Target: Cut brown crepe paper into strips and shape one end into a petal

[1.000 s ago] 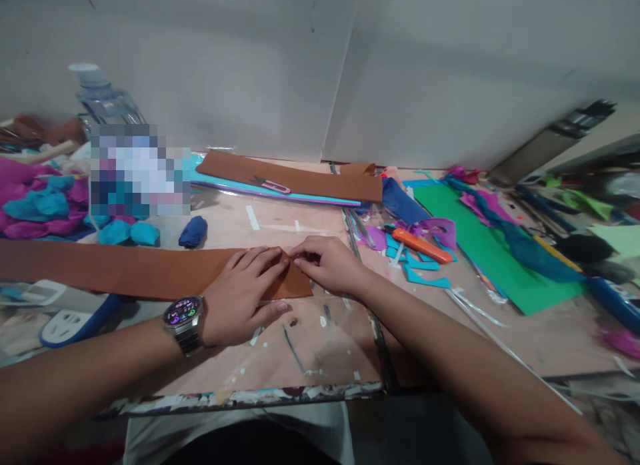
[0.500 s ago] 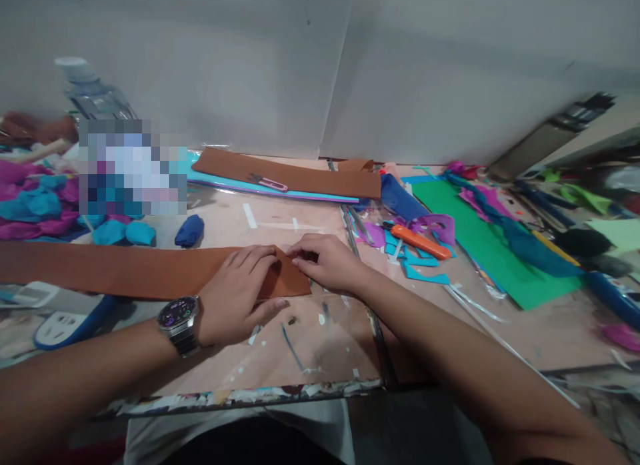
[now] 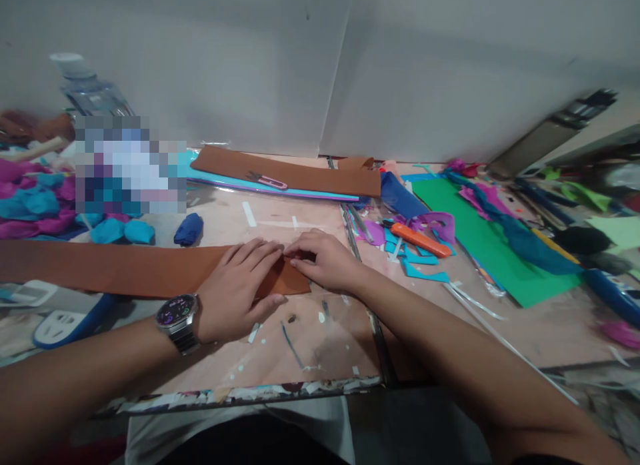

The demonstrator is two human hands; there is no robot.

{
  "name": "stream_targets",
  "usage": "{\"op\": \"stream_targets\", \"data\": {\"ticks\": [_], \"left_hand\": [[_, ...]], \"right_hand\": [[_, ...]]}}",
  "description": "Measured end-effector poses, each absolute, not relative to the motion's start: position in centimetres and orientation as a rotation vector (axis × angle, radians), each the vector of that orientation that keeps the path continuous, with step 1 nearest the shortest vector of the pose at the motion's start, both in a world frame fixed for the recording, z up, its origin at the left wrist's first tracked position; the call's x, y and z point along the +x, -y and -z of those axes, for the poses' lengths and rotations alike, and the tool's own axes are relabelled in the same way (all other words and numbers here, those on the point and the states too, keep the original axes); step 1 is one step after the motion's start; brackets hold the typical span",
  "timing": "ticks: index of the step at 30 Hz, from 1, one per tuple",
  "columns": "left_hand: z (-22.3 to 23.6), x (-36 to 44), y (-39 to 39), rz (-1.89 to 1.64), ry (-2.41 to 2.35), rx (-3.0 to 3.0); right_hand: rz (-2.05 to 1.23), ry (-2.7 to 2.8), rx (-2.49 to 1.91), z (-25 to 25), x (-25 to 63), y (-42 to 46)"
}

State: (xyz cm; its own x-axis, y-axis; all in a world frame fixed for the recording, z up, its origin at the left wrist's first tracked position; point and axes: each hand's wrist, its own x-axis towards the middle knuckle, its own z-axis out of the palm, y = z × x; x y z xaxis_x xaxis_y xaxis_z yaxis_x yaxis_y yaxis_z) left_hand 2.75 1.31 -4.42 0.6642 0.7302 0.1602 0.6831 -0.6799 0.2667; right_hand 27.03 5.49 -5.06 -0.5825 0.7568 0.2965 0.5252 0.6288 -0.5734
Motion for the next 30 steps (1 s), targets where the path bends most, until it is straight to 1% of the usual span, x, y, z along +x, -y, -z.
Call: {"op": "stream_targets", "data": {"ticks": [15,30], "left_hand": [[4.19,2.85,-1.23,-0.331,-1.174,2.676],[4.54,2.69,-1.27,-0.368,-1.163,2.679]], "right_hand": [[-0.587,2.331,-0.976,5.07,26.93,-5.47],[-0.597,2.337,-0.964,4.99,26.85,-5.44]]}}
